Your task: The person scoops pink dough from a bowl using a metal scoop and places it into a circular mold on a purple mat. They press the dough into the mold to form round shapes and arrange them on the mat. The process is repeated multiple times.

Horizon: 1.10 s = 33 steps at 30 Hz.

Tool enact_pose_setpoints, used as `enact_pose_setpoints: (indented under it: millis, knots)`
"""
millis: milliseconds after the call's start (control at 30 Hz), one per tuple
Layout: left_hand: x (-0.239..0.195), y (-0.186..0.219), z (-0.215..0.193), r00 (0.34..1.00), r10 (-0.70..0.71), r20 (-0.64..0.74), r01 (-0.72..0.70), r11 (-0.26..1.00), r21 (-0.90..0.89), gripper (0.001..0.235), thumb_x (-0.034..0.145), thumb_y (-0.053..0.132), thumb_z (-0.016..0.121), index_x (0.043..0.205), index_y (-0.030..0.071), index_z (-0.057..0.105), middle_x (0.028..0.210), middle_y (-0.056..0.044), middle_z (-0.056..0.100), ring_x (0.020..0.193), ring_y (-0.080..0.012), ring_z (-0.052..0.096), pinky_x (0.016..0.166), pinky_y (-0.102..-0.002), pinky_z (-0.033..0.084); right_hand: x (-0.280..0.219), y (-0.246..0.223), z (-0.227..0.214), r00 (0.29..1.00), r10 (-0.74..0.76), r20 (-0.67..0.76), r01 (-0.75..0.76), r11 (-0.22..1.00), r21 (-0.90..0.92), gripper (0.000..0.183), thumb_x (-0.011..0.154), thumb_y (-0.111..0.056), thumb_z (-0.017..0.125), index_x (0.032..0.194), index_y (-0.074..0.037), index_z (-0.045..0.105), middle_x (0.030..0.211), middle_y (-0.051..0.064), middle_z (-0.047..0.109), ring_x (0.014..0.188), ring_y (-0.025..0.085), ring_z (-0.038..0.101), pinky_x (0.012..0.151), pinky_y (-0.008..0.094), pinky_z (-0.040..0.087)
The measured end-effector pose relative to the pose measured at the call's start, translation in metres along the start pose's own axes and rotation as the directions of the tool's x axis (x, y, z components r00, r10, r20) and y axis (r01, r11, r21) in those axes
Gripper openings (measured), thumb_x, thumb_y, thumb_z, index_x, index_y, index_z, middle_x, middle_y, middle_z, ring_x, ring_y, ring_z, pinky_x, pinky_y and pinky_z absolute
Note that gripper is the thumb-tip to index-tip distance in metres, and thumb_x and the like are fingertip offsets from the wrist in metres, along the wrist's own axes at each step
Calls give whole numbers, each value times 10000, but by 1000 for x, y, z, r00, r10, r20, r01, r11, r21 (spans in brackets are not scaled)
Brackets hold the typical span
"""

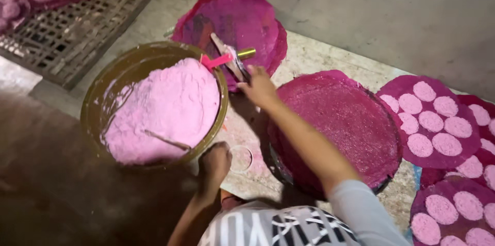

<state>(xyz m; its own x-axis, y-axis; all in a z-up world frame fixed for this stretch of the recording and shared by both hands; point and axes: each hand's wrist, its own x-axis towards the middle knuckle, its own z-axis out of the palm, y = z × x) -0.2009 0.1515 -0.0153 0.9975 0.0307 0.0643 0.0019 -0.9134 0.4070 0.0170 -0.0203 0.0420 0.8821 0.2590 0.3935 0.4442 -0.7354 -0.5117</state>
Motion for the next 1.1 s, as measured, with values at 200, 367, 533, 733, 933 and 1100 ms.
enact_pose_setpoints:
  millis: [200,367,533,733,933,1100]
  knots:
    - [-4,5,13,998,-40,57,64,855,-515,150,763,145,780,850,69,685,763,-103,736,698,-268,745,651,-379,572,47,9,74,952,300,62,-270,918,-292,438,1050,-248,621,1412,-27,509,1163,224,686,1062,415,673,882,541,524]
    - [24,42,37,972,236,0,-168,693,-701,181,789,84,779,876,18,635,771,-135,699,662,-257,704,637,-358,557,51,30,5,930,352,108,-363,924,121,500,789,-348,779,1173,-47,670,971,171,744,872,329,728,755,445,568]
    - [56,118,35,947,318,46,-215,733,-646,135,777,84,781,845,40,674,730,-123,682,663,-296,690,616,-396,545,-23,39,-164,892,446,75,-414,738,533,470,886,-304,709,1282,-79,592,873,34,686,649,133,599,552,324,504]
    - [64,167,-32,810,543,-222,-581,695,-423,633,733,200,838,1283,-4,599,1253,-252,625,1132,-380,585,913,-446,511,-169,32,-300,890,439,123,-448,789,422,218,1125,-227,550,1118,-18,611,779,23,573,658,105,527,583,280,430]
    - [47,196,-83,365,911,194,-584,386,-714,560,770,247,778,1248,21,593,1097,-219,644,993,-362,601,828,-457,499,-243,-34,-333,936,-96,339,55,990,126,311,870,-237,686,1048,7,610,854,102,628,743,232,655,619,356,517]
    - [1,176,-125,133,918,373,-452,391,-802,408,805,239,722,1162,61,638,888,-183,698,791,-352,654,685,-464,521,-201,-83,-346,701,-569,430,587,803,105,524,876,-546,704,856,-34,594,723,87,543,625,267,611,527,413,491]
